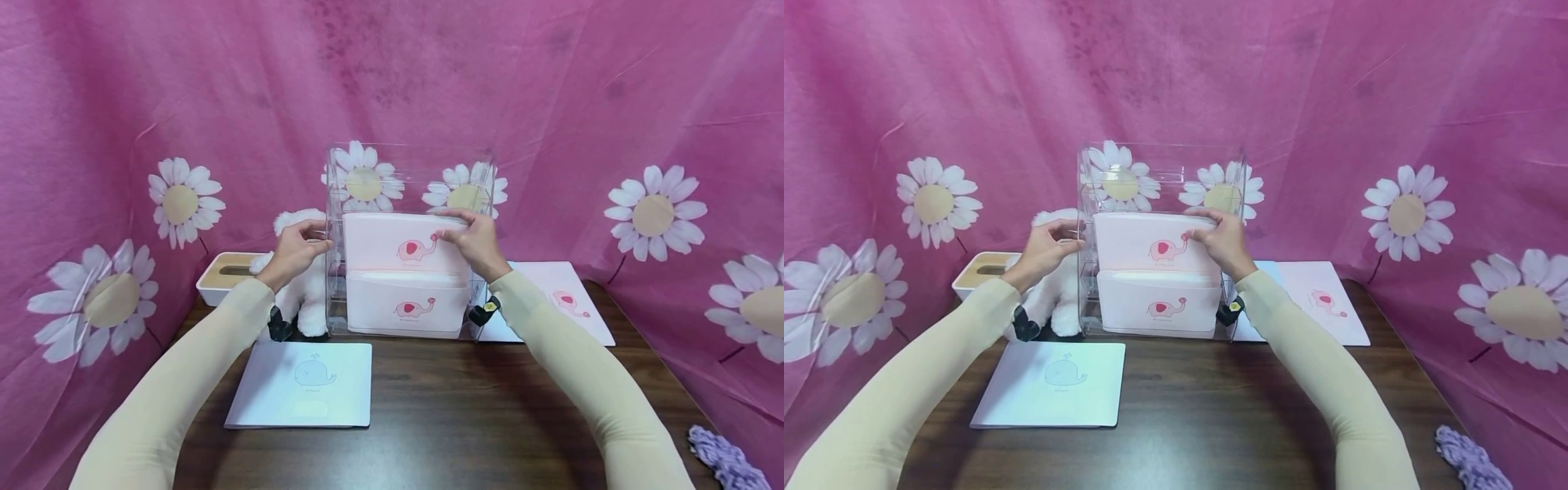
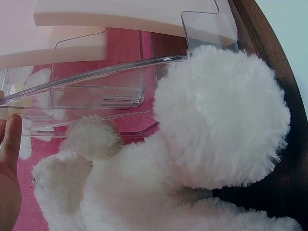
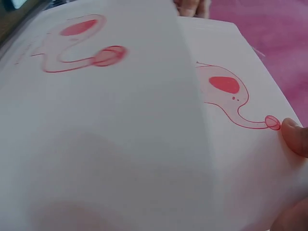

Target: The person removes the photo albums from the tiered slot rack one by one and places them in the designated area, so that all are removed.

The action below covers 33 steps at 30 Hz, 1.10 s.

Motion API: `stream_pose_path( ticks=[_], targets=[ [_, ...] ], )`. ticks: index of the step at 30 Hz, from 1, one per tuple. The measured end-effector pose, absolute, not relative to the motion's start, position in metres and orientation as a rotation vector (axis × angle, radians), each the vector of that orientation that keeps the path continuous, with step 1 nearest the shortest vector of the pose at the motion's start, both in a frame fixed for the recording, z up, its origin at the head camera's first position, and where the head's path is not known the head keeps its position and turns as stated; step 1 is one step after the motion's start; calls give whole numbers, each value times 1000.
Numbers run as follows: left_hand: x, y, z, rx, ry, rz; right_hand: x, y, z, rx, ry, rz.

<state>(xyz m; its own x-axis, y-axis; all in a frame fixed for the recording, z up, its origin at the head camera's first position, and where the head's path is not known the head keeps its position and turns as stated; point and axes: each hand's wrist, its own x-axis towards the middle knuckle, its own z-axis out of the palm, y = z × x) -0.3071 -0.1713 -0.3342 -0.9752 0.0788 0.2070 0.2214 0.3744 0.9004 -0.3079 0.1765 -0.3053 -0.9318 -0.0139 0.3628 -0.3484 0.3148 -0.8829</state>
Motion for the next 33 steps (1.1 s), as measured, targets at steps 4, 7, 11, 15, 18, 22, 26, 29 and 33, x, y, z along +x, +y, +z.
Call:
stream_pose_path(
  ticks=[4, 7, 11, 15, 18, 22, 26, 29, 33],
  targets=[
    [-306, -172, -333, -266, -2499, -1669, -308, 179, -295, 302, -2241, 1657],
    [-305, -172, -332, -265, -2505, -1669, -309, 181, -288, 313, -2199, 1662],
    [-304, -171, -332, -270, -2502, -1668, -309, 184, -280, 333, -2162, 1685],
    [-304, -170, -331, -277, -2487, -1665, -308, 184, -271, 309, -2158, 1711],
    [-304, -170, -331, -283, -2476, -1666, -308, 186, -264, 290, -2148, 1719],
    [-304, -170, -332, -294, -2477, -1673, -307, 191, -257, 292, -2109, 1710],
    [-304, -170, -331, -296, -2482, -1676, -304, 196, -250, 295, -2038, 1759],
    [-304, -170, -331, -294, -2487, -1669, -302, 199, -245, 305, -1952, 1828],
    [-306, -172, -333, -277, -2502, -1659, -302, 203, -240, 315, -1868, 1916]
  ],
)
